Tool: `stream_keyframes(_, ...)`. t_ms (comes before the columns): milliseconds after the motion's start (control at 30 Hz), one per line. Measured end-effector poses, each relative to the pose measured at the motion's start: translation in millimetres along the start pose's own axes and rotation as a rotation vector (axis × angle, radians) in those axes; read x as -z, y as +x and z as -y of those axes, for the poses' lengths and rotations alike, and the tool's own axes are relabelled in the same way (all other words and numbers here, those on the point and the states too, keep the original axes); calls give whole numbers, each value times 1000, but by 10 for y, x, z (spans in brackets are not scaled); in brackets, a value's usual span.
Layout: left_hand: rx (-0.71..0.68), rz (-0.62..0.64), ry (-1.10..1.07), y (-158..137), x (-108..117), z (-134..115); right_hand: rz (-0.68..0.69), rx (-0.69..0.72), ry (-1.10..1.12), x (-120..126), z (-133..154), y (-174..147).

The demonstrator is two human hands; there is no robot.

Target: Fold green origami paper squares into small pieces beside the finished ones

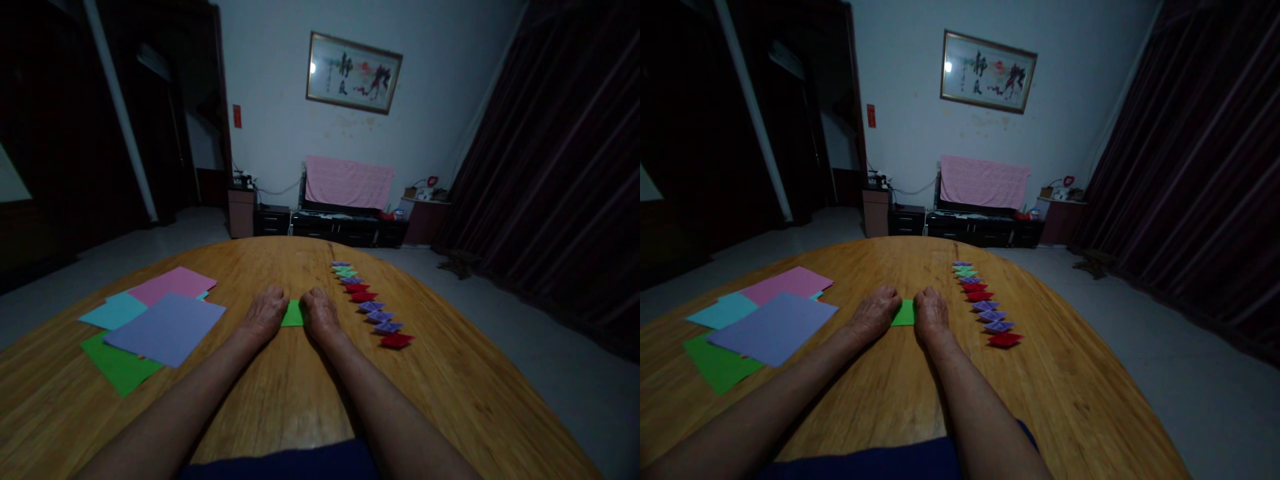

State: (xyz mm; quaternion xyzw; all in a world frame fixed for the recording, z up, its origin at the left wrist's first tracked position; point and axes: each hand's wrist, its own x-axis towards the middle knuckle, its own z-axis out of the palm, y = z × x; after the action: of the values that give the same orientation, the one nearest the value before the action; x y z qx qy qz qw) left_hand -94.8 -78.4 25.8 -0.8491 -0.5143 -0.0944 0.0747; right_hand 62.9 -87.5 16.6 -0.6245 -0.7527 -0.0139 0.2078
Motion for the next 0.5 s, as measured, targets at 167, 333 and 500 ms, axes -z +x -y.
stream_keyframes(167, 24, 61, -50, -22, -15, -20, 26, -5, 49, -21, -5, -10)
stream_keyframes(333, 92, -25, -60, -64, -59, -99, -30, -7, 12, -3, 78, -105)
stream_keyframes(500, 19, -36, -37, -116, -45, -110, -20, 33, -33, 31, 124, -185)
